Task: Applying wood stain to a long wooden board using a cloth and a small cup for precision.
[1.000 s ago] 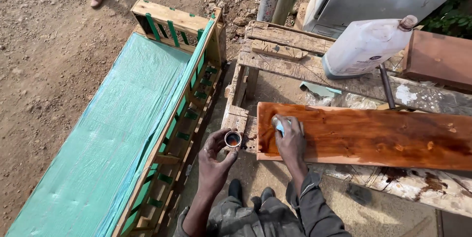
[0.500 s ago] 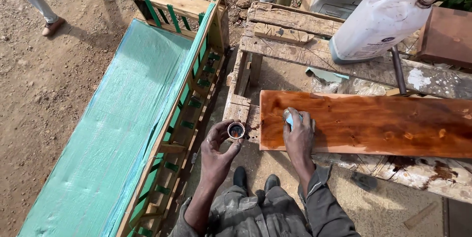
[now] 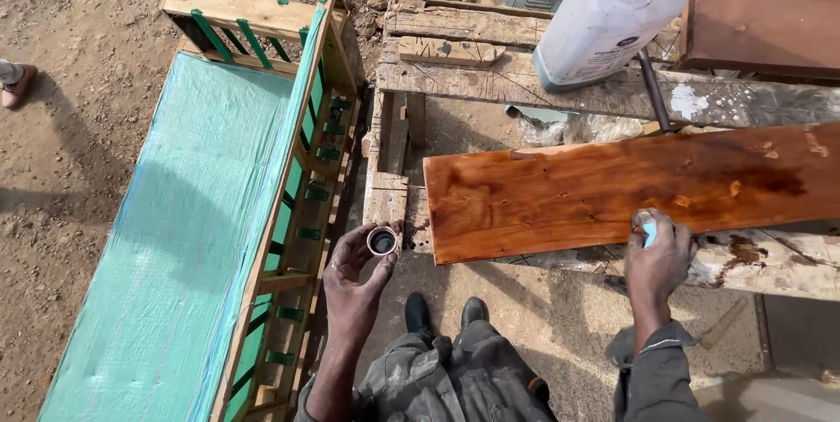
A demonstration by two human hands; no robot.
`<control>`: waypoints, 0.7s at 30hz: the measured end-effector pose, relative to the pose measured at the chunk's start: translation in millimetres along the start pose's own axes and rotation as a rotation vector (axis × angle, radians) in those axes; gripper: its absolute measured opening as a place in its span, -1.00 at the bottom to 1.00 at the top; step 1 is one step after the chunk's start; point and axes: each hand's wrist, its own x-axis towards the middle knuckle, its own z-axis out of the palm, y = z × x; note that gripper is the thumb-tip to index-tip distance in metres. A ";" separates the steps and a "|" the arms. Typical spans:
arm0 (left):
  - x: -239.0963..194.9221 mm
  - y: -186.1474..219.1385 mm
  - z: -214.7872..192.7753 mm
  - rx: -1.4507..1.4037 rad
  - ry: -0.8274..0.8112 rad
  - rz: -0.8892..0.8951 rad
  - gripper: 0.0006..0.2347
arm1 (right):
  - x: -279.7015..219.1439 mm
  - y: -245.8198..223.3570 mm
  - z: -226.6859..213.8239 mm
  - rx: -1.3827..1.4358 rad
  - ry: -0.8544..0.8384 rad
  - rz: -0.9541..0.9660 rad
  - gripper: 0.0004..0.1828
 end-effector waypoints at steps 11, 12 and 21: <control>7.5 8.3 29.8 -0.031 -0.059 -0.007 -0.59 | -98.2 -176.9 -23.1 0.371 -0.334 -0.293 -0.39; 7.2 9.3 27.6 -0.036 -0.076 -0.002 -0.59 | -74.9 -130.2 -16.4 0.363 -0.320 -0.282 -0.39; 6.3 10.4 13.3 0.014 0.045 -0.212 -0.56 | 72.1 89.1 -5.4 0.024 0.116 0.426 -0.43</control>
